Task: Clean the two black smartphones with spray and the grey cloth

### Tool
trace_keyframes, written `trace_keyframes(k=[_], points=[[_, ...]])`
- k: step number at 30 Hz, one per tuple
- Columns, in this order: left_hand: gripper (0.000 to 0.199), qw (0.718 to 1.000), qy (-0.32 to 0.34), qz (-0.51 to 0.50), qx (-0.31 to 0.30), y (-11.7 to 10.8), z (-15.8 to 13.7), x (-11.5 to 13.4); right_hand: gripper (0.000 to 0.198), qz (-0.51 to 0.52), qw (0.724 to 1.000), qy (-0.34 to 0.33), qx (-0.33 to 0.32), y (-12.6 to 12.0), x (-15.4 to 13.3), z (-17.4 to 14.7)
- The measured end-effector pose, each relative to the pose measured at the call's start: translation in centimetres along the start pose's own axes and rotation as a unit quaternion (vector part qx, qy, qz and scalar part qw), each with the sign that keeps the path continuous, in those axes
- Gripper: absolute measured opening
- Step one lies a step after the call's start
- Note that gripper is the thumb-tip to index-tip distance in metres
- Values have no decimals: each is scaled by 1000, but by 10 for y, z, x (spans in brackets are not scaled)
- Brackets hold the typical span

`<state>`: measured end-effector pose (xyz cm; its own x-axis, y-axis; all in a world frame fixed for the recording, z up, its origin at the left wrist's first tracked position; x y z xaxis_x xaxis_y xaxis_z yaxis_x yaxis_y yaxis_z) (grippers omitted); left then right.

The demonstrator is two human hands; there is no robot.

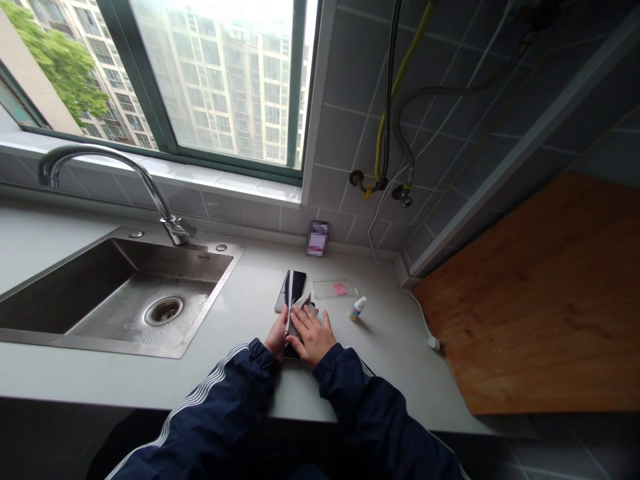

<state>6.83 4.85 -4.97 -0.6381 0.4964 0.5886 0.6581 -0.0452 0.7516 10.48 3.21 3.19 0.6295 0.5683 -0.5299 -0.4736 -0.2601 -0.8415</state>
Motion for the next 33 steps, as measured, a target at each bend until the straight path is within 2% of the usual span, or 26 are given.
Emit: trace_keyframes(k=[3,5,8,11,15,21,25,29,33], points=[[70,1000,3,-1,8,-3,0,0,57,-1,1000,15,13,-6,8,6],[67,1000,-1,-4,3,-4,0,-1,56,0,999,25,23,-4,12,-2],[67,1000,-8,-9,-14,-3,0,-3,55,7,998,29,57,4,14,-30],[66,999,13,-32,-42,-2,1,1,52,3,996,9,94,13,3,-63],[63,995,35,-62,-76,-4,2,5,57,-16,995,-25,94,21,-18,-87],[64,992,35,-49,-108,-2,5,3,60,-7,998,-50,44,25,-25,-68],[68,991,41,-42,-118,-3,11,5,65,1,998,-29,60,28,-16,-55],[67,992,42,-31,-111,-6,11,6,67,2,996,-26,83,35,-18,-64],[61,994,36,-28,-97,-4,6,5,68,15,997,-34,66,41,-27,-76]])
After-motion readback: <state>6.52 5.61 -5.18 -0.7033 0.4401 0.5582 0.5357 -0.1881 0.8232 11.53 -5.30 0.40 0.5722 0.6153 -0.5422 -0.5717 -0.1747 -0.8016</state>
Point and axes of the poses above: each hand's wrist, its own z-axis towards the middle knuckle, its own y-axis out of the palm, x = y × z, the point moved 10 cm from there along z, towards the middle knuckle, and after that the axes turned 15 degrees about z, right-handed, at the moved point
